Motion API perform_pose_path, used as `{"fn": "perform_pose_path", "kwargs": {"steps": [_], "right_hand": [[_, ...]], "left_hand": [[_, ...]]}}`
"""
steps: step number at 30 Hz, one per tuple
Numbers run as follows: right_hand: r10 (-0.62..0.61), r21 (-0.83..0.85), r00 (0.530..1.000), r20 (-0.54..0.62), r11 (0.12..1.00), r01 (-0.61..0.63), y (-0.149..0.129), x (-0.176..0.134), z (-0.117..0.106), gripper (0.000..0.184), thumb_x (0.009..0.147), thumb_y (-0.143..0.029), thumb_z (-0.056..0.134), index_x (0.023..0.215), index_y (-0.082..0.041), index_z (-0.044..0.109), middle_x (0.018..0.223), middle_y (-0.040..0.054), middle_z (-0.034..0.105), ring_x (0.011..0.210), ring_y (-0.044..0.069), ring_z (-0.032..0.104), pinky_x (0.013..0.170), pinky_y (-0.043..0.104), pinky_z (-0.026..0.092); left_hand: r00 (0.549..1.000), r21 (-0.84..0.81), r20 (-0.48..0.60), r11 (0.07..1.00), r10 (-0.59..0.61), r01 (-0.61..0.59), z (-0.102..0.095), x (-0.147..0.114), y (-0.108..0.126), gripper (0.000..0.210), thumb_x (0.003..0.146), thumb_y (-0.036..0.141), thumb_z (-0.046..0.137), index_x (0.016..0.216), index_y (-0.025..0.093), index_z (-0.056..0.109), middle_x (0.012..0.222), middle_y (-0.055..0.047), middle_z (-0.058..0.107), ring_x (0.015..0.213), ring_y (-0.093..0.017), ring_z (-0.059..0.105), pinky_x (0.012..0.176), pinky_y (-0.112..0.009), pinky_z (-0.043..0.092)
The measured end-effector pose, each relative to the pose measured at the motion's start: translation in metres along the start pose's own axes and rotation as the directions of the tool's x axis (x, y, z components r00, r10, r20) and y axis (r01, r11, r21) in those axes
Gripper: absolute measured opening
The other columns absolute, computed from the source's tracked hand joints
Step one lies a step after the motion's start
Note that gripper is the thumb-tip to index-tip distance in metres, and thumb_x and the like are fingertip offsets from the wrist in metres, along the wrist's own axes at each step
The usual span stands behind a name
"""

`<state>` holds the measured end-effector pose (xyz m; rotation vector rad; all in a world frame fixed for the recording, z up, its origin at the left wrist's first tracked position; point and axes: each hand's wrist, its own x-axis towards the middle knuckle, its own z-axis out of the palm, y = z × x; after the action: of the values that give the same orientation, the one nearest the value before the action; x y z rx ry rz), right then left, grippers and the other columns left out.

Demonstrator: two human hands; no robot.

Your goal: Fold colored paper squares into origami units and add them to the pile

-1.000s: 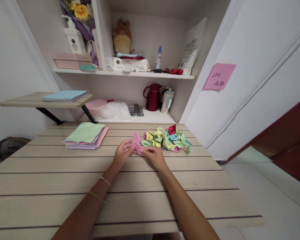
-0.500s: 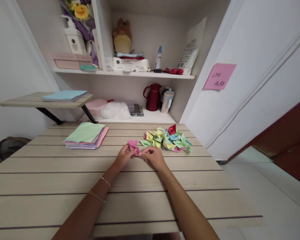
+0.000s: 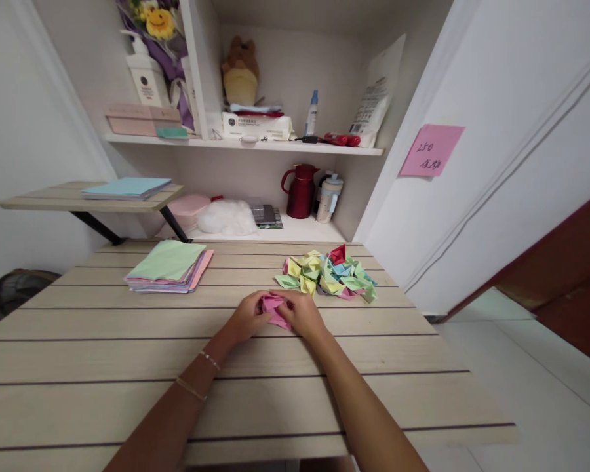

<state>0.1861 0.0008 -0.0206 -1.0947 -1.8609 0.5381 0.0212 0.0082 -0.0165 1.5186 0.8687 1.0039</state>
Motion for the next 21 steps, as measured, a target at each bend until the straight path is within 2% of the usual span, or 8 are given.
{"fn": "perform_pose_path", "kwargs": {"steps": [3, 6, 8, 11, 15, 18, 21], "right_hand": [[-0.022, 0.032, 0.996, -0.083, 0.999, 0.025, 0.002, 0.001, 0.000, 0.036, 0.071, -0.008, 0.049, 0.096, -0.024, 0.068, 0.091, 0.0033, 0.070, 0.081, 0.020, 0.063, 0.077, 0.033, 0.047], [0.032, 0.092, 0.984, -0.178, 0.996, -0.015, 0.003, 0.001, 0.000, 0.031, 0.071, -0.011, 0.050, 0.092, -0.022, 0.070, 0.086, 0.0028, 0.071, 0.073, 0.019, 0.063, 0.071, 0.031, 0.049], [0.078, 0.133, 0.977, -0.201, 0.990, -0.051, 0.004, 0.001, 0.000, 0.030, 0.070, -0.011, 0.051, 0.090, -0.021, 0.071, 0.082, 0.0026, 0.071, 0.069, 0.018, 0.063, 0.066, 0.029, 0.049], [0.115, 0.172, 0.975, -0.190, 0.982, -0.082, 0.005, 0.001, 0.001, 0.033, 0.066, -0.009, 0.050, 0.088, -0.021, 0.071, 0.078, 0.0020, 0.071, 0.064, 0.017, 0.062, 0.063, 0.028, 0.049], [0.135, 0.261, 0.986, -0.095, 0.960, -0.106, 0.007, 0.003, 0.001, 0.036, 0.064, -0.008, 0.047, 0.087, -0.022, 0.072, 0.087, 0.0024, 0.071, 0.071, 0.018, 0.063, 0.065, 0.029, 0.049], [0.145, 0.358, 0.988, 0.060, 0.921, -0.157, 0.006, 0.003, -0.003, 0.032, 0.067, -0.013, 0.051, 0.091, -0.021, 0.070, 0.095, 0.0039, 0.069, 0.075, 0.018, 0.062, 0.065, 0.028, 0.049], [0.146, 0.458, 0.966, 0.214, 0.858, -0.231, 0.001, 0.002, -0.007, 0.032, 0.069, -0.021, 0.058, 0.100, -0.019, 0.067, 0.095, 0.0049, 0.068, 0.072, 0.016, 0.062, 0.063, 0.026, 0.049]], "left_hand": [[0.994, -0.220, -0.039, 0.972, -0.098, 0.087, 0.003, 0.003, 0.003, 0.046, 0.058, 0.013, 0.067, 0.104, 0.015, 0.060, 0.101, -0.008, 0.064, 0.092, -0.020, 0.059, 0.078, -0.028, 0.045], [0.970, -0.425, -0.068, 0.886, -0.232, 0.182, 0.003, 0.005, 0.006, 0.043, 0.065, 0.035, 0.067, 0.102, 0.015, 0.060, 0.100, -0.012, 0.065, 0.086, -0.021, 0.061, 0.072, -0.029, 0.049], [0.954, -0.496, -0.052, 0.836, -0.297, 0.233, 0.003, 0.006, 0.007, 0.045, 0.067, 0.044, 0.064, 0.100, 0.014, 0.061, 0.097, -0.013, 0.066, 0.081, -0.021, 0.063, 0.066, -0.031, 0.051], [0.943, -0.488, -0.045, 0.831, -0.330, 0.268, 0.001, 0.007, 0.005, 0.042, 0.061, 0.035, 0.072, 0.096, 0.013, 0.063, 0.087, -0.012, 0.068, 0.072, -0.019, 0.064, 0.063, -0.029, 0.051], [0.950, -0.435, -0.053, 0.863, -0.309, 0.256, -0.006, 0.008, 0.001, 0.048, 0.054, 0.019, 0.076, 0.098, 0.012, 0.061, 0.079, -0.009, 0.069, 0.068, -0.016, 0.065, 0.063, -0.025, 0.049], [0.956, -0.396, -0.102, 0.893, -0.275, 0.215, -0.012, 0.009, -0.002, 0.056, 0.052, 0.018, 0.076, 0.104, 0.012, 0.058, 0.081, -0.009, 0.070, 0.066, -0.017, 0.065, 0.061, -0.024, 0.048], [0.951, -0.365, -0.172, 0.914, -0.255, 0.179, -0.017, 0.011, -0.006, 0.056, 0.051, 0.020, 0.076, 0.103, 0.014, 0.055, 0.079, -0.007, 0.070, 0.061, -0.016, 0.064, 0.058, -0.025, 0.048]]}}
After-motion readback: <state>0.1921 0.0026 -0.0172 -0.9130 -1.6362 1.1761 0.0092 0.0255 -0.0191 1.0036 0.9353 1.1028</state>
